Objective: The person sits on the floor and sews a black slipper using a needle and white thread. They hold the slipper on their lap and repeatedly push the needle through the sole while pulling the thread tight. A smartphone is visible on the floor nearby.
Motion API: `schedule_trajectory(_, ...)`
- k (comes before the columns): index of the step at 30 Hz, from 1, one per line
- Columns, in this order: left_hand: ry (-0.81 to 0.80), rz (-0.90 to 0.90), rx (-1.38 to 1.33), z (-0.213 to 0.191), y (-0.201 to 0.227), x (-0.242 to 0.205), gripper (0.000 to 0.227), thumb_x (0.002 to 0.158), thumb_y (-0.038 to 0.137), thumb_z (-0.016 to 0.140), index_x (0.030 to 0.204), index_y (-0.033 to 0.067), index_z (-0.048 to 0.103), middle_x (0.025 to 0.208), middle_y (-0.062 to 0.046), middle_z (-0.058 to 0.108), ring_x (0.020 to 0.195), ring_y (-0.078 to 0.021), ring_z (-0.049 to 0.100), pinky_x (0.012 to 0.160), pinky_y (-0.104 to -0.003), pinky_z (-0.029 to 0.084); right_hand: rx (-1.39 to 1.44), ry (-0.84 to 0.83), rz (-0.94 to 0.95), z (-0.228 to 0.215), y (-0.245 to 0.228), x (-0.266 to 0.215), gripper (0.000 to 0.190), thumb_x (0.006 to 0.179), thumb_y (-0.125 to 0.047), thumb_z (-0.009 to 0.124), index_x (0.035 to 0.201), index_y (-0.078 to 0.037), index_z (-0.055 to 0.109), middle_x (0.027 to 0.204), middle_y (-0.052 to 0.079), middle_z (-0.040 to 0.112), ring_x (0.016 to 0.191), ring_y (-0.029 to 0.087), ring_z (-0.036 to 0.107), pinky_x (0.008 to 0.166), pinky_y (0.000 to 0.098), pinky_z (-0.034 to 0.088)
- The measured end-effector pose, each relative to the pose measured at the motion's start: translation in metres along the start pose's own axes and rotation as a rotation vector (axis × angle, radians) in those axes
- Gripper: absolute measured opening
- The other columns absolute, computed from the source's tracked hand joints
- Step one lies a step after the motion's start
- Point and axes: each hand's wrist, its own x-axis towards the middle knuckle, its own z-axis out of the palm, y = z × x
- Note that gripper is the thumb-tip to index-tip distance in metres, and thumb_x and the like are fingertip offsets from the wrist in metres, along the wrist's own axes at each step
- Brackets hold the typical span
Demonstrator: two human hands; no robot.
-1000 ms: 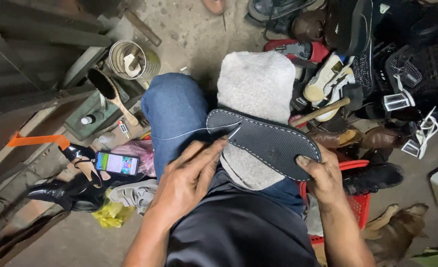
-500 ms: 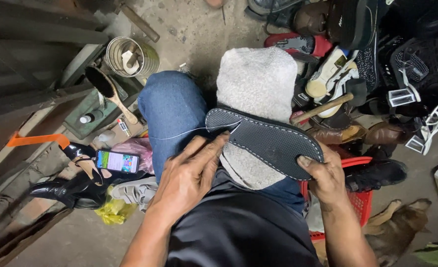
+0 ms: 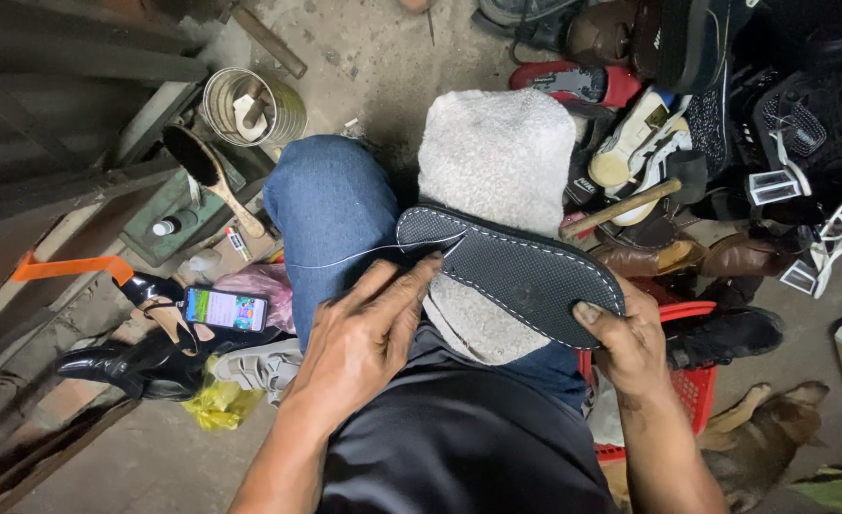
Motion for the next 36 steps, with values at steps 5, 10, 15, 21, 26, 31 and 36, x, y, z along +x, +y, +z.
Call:
schedule_trajectory(5, 0.012, 0.006, 0.014, 0.0, 0.001, 0.002, 0.042, 0.102, 0.009, 0.057, 0.143, 0.0155, 0.059, 0.11, -0.004, 0.062, 0.088, -0.0278, 0.068, 0.061, -0.043, 0.053, -0.013, 0.003, 0.021, -0.004, 0.006, -0.002, 0.01, 0.089, -0.013, 0.06, 0.092, -0.005, 0.065, 0.088, -0.003, 0.063, 0.079, 0.012, 0.058, 0.071, 0.0277, 0.045)
schedule_trajectory(10, 0.009, 0.002, 0.021, 0.0, 0.002, 0.002, 0.042, 0.102, 0.009, 0.056, 0.143, 0.016, 0.059, 0.11, -0.004, 0.063, 0.091, -0.026, 0.068, 0.063, -0.042, 0.053, -0.002, 0.004, 0.013, -0.003, 0.006, -0.002, 0.019, 0.09, -0.012, 0.061, 0.104, -0.001, 0.069, 0.098, 0.0, 0.068, 0.086, 0.014, 0.063, 0.076, 0.0285, 0.05)
schedule_trajectory(15, 0.018, 0.013, 0.016, 0.001, 0.003, 0.004, 0.042, 0.102, 0.008, 0.057, 0.143, 0.0157, 0.059, 0.112, -0.004, 0.064, 0.092, -0.0266, 0.069, 0.065, -0.041, 0.053, -0.014, -0.001, -0.007, -0.005, 0.011, -0.002, 0.011, 0.088, -0.012, 0.06, 0.094, -0.005, 0.066, 0.088, -0.004, 0.062, 0.078, 0.011, 0.056, 0.07, 0.027, 0.045)
schedule_trajectory(21, -0.005, 0.013, 0.062, -0.002, 0.001, 0.005, 0.042, 0.102, 0.01, 0.057, 0.144, 0.0177, 0.059, 0.107, -0.003, 0.061, 0.083, -0.0256, 0.066, 0.056, -0.041, 0.054, -0.028, -0.151, -0.149, -0.001, 0.013, -0.005, 0.018, 0.091, -0.031, 0.061, 0.088, -0.013, 0.056, 0.074, -0.003, 0.05, 0.061, 0.009, 0.047, 0.052, 0.0231, 0.042)
schedule_trajectory(26, -0.055, 0.031, 0.097, -0.004, -0.024, -0.001, 0.047, 0.101, 0.014, 0.055, 0.146, 0.0254, 0.056, 0.104, -0.002, 0.075, 0.104, -0.03, 0.069, 0.065, -0.052, 0.06, -0.004, -0.32, -0.154, 0.03, -0.052, -0.001, 0.087, 0.083, -0.019, 0.073, 0.153, 0.009, 0.03, 0.157, 0.026, 0.043, 0.136, 0.032, 0.05, 0.111, 0.0382, 0.042)
schedule_trajectory(31, -0.124, 0.088, 0.185, -0.018, -0.049, -0.005, 0.04, 0.105, 0.019, 0.05, 0.144, 0.022, 0.058, 0.07, -0.007, 0.081, 0.118, -0.0338, 0.075, 0.049, -0.045, 0.069, -0.258, -0.384, -0.314, 0.052, -0.077, 0.002, 0.086, 0.09, -0.027, 0.066, 0.157, 0.004, 0.023, 0.163, 0.027, 0.035, 0.154, 0.04, 0.036, 0.129, 0.0525, 0.032)
schedule_trajectory(36, -0.114, 0.196, 0.248, -0.032, -0.055, 0.006, 0.037, 0.101, 0.021, 0.06, 0.138, 0.0272, 0.066, 0.115, 0.012, 0.079, 0.119, -0.028, 0.071, 0.065, -0.049, 0.065, -0.477, -0.435, -0.311, 0.056, -0.08, 0.002, 0.091, 0.084, -0.033, 0.066, 0.158, 0.0, 0.025, 0.164, 0.021, 0.038, 0.151, 0.036, 0.041, 0.124, 0.0484, 0.034)
